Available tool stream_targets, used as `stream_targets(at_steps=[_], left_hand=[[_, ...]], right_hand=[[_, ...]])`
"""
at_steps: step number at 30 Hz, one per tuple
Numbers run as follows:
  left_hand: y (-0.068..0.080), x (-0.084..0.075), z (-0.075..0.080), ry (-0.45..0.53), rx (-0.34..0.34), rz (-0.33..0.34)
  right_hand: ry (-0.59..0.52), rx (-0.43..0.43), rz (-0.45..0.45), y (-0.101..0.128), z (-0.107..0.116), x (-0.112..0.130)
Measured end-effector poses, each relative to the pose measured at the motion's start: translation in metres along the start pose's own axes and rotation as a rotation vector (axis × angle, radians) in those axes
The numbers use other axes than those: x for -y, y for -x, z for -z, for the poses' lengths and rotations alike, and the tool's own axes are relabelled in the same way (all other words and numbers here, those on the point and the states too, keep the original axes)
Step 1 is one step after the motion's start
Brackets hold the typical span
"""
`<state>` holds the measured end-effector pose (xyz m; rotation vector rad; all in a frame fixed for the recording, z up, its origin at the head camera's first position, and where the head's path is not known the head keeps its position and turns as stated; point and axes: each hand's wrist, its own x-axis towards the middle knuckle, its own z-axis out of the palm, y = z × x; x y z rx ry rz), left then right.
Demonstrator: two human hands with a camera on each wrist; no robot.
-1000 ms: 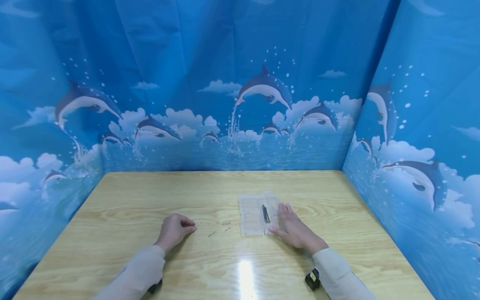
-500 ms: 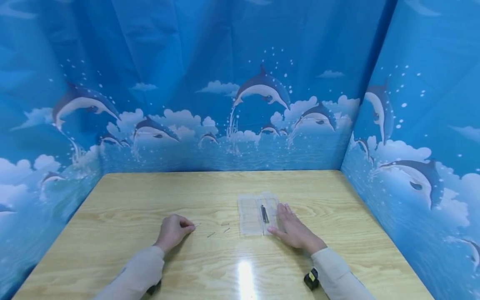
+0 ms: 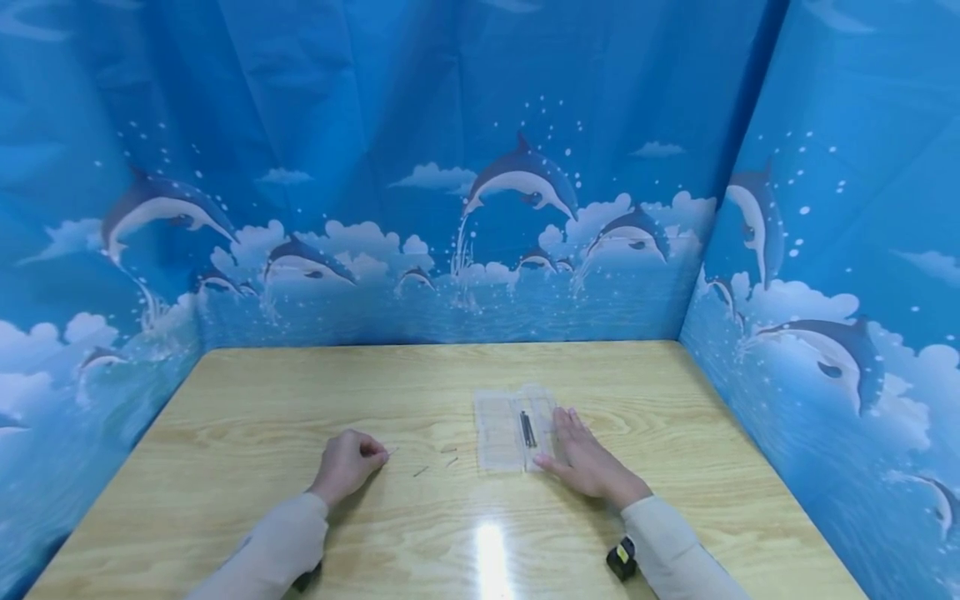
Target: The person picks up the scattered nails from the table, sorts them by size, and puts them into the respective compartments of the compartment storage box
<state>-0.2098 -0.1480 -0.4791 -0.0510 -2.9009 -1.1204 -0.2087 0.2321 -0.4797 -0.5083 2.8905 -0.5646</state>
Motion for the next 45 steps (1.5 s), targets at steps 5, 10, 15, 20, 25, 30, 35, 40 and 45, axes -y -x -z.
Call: stream_targets(at_steps=[5, 10, 15, 20, 25, 30, 35, 40, 45], left_hand=[[0.001, 0.0, 0.0, 0.003, 0.007, -0.003], [0.002, -0.001, 0.001, 0.009, 0.016, -0.011], [0.0, -0.003, 0.002, 0.009, 0.018, -0.003], [-0.005, -0.015, 0.001, 0.017, 0.018, 0.041], [-0.015, -0.033, -0.008, 0.076, 0.026, 0.075], [-0.022, -0.056, -0.023, 0.173, 0.033, 0.053], [-0.028, -0.082, -0.038, 0.22, 0.042, 0.034], [-0.034, -0.105, -0.05, 0.255, 0.033, -0.006], [-0.038, -0.123, -0.063, 0.287, 0.029, -0.03]], right_hand=[[-0.007, -0.003, 0.002, 0.001, -0.001, 0.0], [-0.009, -0.001, -0.004, 0.001, -0.002, -0.001], [-0.006, -0.001, -0.003, 0.001, -0.002, -0.002], [0.008, 0.001, 0.002, 0.0, -0.001, -0.002], [0.007, 0.004, 0.004, 0.0, 0.0, -0.002], [0.004, 0.004, 0.0, 0.0, 0.0, -0.002], [-0.002, 0.006, -0.004, 0.0, 0.001, -0.001], [0.0, 0.002, 0.003, 0.0, 0.002, 0.0], [-0.009, -0.002, 0.001, 0.0, 0.001, 0.001]])
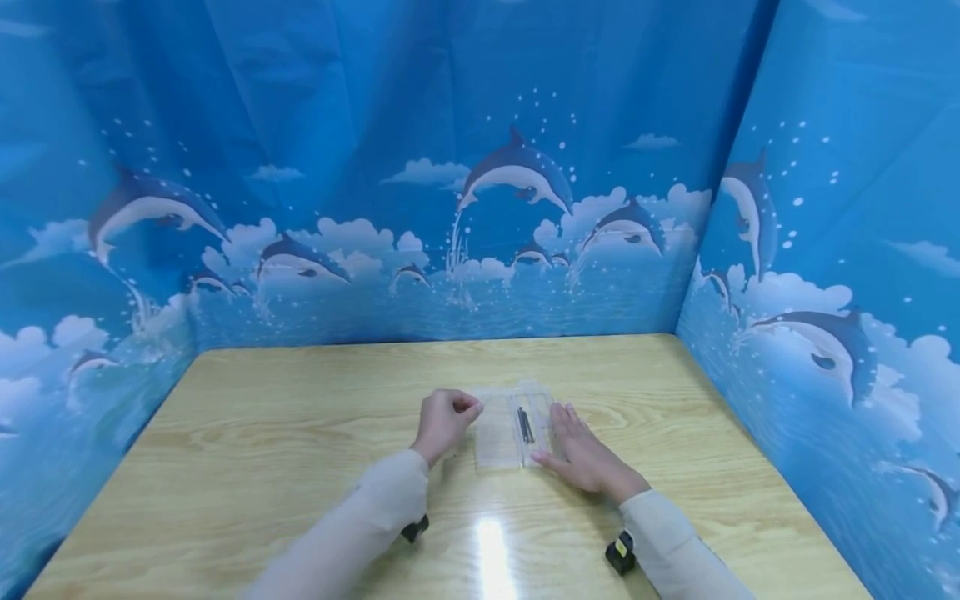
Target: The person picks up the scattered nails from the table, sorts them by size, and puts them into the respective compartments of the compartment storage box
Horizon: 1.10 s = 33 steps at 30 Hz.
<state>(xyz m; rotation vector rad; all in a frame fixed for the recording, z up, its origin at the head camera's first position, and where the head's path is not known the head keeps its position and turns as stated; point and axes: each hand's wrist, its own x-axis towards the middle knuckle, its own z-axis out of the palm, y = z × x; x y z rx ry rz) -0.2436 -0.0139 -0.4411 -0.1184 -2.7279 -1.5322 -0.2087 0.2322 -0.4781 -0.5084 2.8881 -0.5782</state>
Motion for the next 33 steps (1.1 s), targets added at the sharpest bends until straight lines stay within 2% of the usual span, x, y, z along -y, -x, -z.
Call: stream_targets(at_steps=[8, 15, 24, 33], left_hand=[[-0.008, -0.015, -0.027, 0.066, -0.016, -0.005], [-0.012, -0.022, -0.051, 0.119, -0.055, -0.025], [-0.013, -0.04, -0.079, 0.211, -0.081, 0.07], [-0.013, -0.043, -0.096, 0.226, -0.119, 0.111]], right_hand=[[0.002, 0.009, -0.012, -0.001, 0.001, 0.0], [0.002, 0.007, -0.003, -0.001, 0.001, -0.002], [-0.019, 0.004, -0.004, 0.001, 0.002, -0.001], [0.012, -0.008, 0.009, -0.001, -0.001, -0.002]])
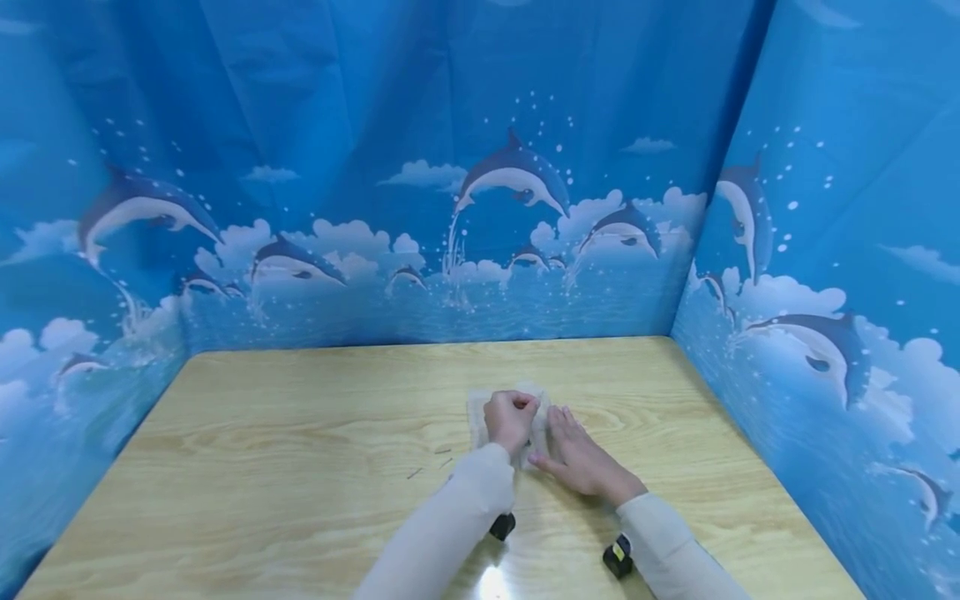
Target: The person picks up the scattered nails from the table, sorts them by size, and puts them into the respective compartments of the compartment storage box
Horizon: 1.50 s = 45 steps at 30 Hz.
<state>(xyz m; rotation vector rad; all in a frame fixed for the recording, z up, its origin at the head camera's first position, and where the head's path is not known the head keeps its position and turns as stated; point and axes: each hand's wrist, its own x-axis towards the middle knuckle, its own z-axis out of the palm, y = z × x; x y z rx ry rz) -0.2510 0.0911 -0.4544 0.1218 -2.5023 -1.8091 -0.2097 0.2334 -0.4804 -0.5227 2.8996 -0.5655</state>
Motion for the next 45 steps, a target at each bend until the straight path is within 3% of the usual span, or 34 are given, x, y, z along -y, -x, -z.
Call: stream_targets(at_steps=[6, 11, 20, 36, 45], left_hand=[[-0.002, 0.001, -0.007, -0.003, 0.006, 0.03], [-0.004, 0.005, -0.009, -0.057, -0.03, 0.051], [-0.008, 0.008, -0.011, -0.157, -0.053, 0.034], [-0.008, 0.009, -0.019, -0.165, -0.073, -0.01], [-0.009, 0.009, -0.016, -0.15, -0.031, 0.002]], right_hand=[[0.005, -0.003, 0.009, -0.001, 0.001, 0.001], [-0.008, -0.001, 0.017, -0.002, -0.002, 0.003], [0.02, 0.01, 0.003, -0.004, -0.003, 0.006], [0.005, 0.013, -0.006, 0.0, 0.0, 0.001], [0.007, 0.006, -0.005, 0.0, 0.0, 0.0]])
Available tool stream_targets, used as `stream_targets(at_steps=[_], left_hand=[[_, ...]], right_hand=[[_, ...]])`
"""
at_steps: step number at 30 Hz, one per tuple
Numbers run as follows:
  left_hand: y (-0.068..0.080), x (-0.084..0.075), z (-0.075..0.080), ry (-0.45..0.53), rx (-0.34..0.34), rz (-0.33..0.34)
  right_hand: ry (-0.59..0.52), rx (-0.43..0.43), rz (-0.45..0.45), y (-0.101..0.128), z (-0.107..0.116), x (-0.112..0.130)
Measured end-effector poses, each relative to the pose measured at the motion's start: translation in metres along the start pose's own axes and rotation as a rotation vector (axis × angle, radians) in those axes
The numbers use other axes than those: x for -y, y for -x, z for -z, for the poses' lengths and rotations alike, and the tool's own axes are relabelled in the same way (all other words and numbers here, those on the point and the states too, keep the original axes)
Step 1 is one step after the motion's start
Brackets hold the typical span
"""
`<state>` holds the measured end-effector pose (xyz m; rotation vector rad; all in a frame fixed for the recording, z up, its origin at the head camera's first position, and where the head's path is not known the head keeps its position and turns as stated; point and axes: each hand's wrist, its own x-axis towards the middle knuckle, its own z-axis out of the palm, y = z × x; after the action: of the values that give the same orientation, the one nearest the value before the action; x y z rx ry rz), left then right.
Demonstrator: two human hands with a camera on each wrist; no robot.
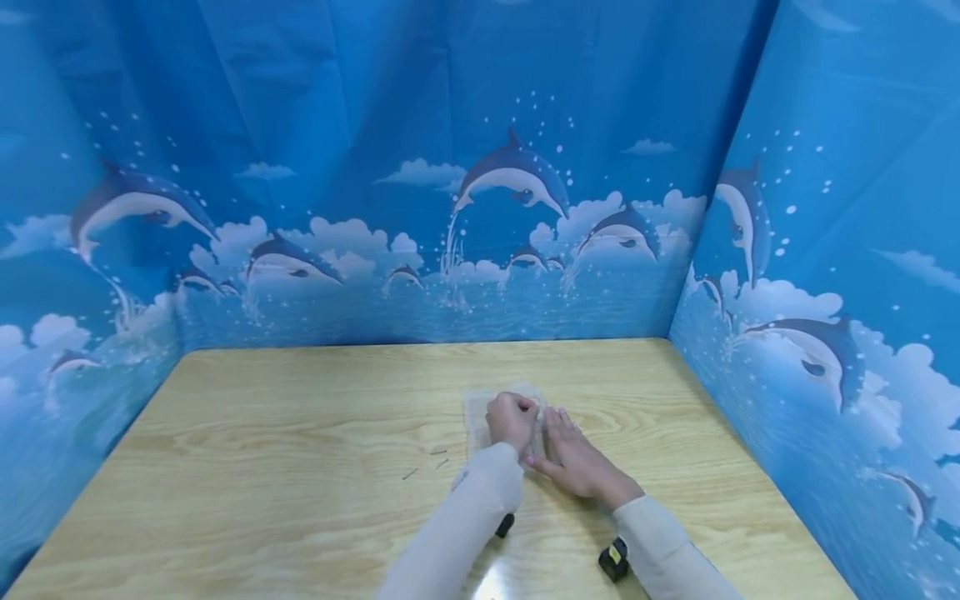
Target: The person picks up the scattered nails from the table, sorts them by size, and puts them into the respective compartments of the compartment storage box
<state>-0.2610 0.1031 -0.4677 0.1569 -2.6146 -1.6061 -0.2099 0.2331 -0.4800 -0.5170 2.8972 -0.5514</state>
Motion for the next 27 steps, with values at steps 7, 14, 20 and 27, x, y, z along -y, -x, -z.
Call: stream_targets(at_steps=[7, 14, 20, 27], left_hand=[[-0.003, 0.002, 0.005, 0.041, 0.058, -0.022], [-0.004, 0.0, 0.022, 0.069, 0.125, -0.073], [-0.009, 0.001, 0.044, 0.027, 0.181, -0.071], [-0.013, 0.014, 0.075, -0.021, 0.209, -0.109]], right_hand=[[-0.019, 0.006, -0.007, 0.0, 0.001, 0.001], [-0.013, -0.004, -0.006, 0.0, 0.0, 0.001], [-0.008, -0.008, -0.018, 0.0, 0.0, 0.001], [-0.011, -0.002, -0.03, -0.001, -0.001, 0.001]])
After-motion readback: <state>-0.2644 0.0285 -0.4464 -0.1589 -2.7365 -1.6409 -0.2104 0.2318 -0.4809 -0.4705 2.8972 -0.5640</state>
